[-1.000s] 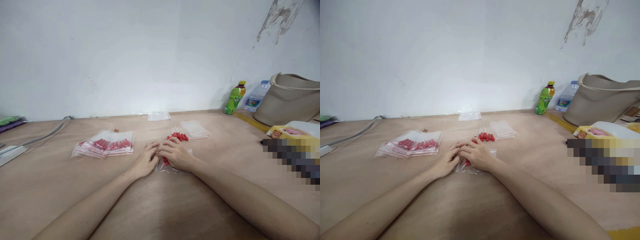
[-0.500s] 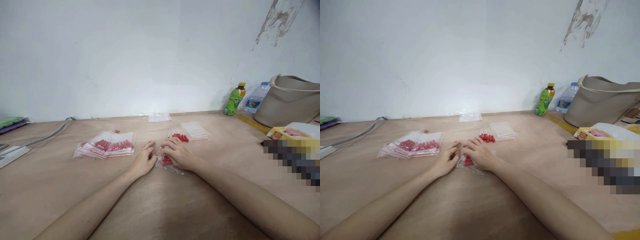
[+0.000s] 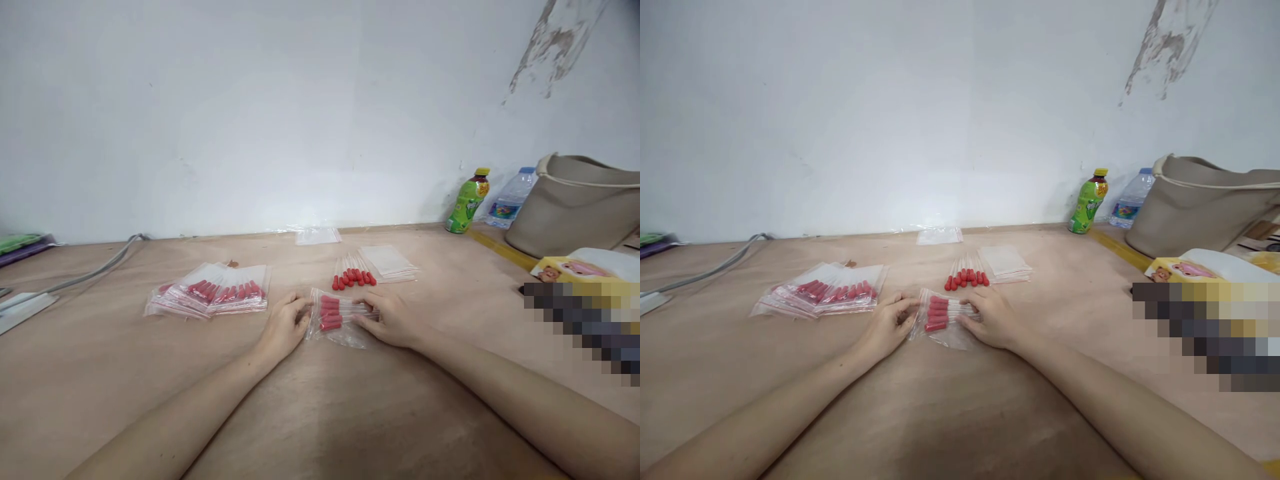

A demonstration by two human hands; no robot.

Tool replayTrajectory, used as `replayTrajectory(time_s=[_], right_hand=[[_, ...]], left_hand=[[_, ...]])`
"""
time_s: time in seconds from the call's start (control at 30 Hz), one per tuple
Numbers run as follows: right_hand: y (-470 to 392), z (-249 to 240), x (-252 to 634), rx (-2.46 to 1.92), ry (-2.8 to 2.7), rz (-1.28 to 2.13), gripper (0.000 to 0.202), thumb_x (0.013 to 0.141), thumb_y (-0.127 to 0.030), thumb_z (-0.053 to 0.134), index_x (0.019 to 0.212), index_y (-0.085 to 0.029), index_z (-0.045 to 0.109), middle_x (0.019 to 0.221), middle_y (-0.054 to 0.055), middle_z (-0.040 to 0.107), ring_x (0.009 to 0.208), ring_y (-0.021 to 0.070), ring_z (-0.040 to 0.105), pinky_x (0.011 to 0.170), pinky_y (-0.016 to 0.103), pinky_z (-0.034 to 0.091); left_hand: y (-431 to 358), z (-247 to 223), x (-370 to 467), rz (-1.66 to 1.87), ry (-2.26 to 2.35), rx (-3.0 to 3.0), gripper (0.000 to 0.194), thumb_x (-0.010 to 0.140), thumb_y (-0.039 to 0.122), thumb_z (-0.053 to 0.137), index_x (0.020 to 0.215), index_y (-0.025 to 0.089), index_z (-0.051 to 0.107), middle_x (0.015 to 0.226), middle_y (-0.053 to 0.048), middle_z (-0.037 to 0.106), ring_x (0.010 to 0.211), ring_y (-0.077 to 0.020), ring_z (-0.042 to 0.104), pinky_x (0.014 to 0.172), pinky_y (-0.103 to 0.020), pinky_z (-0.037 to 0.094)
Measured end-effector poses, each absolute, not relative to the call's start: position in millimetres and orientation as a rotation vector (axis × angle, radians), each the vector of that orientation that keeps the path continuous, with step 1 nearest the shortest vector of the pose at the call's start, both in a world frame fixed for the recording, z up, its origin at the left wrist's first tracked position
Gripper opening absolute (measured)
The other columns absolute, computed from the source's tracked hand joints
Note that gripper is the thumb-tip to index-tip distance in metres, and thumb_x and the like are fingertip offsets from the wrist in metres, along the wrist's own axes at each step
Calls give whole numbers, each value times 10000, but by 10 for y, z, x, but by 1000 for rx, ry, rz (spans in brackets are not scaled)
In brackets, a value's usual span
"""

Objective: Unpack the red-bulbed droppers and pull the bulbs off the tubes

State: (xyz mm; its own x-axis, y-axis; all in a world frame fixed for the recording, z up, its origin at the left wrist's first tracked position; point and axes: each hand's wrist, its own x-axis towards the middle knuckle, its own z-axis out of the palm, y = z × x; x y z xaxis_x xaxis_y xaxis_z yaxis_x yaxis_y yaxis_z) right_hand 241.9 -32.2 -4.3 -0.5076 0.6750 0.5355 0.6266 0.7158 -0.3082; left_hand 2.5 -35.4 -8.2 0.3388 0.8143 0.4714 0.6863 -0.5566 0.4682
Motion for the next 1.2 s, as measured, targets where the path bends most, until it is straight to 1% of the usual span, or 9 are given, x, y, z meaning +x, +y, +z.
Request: replayTrajectory(time_s=[0.1,0.2,0.33,0.47,0.57,0.7,0.93,1.13,1.2], right_hand=[[-340,-69,2524,-1074,-2285,182,307,759,-391,587,991,-190,584,829,41,583,765,167,522,700,289,395],[-316,-93,2545,-1162,-2275,264,328,770,-407,570,1011,-185,591,814,44,577,725,160,525,654,273,401],[-282,-116,2522,-1168,-2253,282,333,782,-395,557,1040,-186,583,811,42,566,708,151,522,641,264,399],[-275,-131,2516,-1150,-2249,289,321,787,-382,552,1050,-199,574,858,47,567,751,156,527,671,270,401],[-273,-148,2518,-1146,-2246,279,301,799,-367,538,1052,-206,567,886,51,562,780,159,522,683,273,401],[-272,-158,2511,-1166,-2240,224,253,805,-373,528,980,-198,584,813,40,552,736,154,512,646,266,390],[-270,-150,2495,-1172,-2231,199,232,813,-381,510,937,-198,583,777,27,544,686,139,502,624,259,385],[-271,-119,2491,-1104,-2255,205,242,797,-328,537,998,-199,574,786,28,528,688,139,488,625,256,382],[-279,-103,2494,-1082,-2261,217,268,790,-308,546,1036,-203,566,796,30,526,690,137,486,624,252,382]], left_hand=[[-344,-45,30,979,1217,2424,325,792,70,433,1003,211,635,952,-27,609,826,-133,568,734,-237,443],[-346,13,31,905,1118,2407,242,830,165,465,958,220,664,958,-28,627,885,-153,569,788,-253,434],[-350,37,37,863,1108,2327,199,816,268,525,946,220,668,937,-35,616,856,-160,562,741,-251,437],[-358,23,58,911,1122,2163,294,774,315,580,1034,183,607,874,-33,623,739,-144,563,643,-237,446],[-380,44,77,909,1029,2088,378,750,315,613,1100,185,553,944,-40,638,799,-155,583,684,-244,459],[-418,89,102,866,1021,2107,409,718,289,650,1099,200,529,1008,-33,628,829,-149,579,718,-248,457],[-426,74,158,802,1267,2162,283,763,326,577,1014,199,541,846,2,608,667,-119,520,597,-230,418],[-424,67,166,851,1217,2273,185,868,277,399,958,194,537,813,0,594,707,-125,535,660,-246,417],[-422,57,165,860,1227,2348,169,868,268,393,911,189,537,819,-10,586,738,-138,536,688,-262,416]])
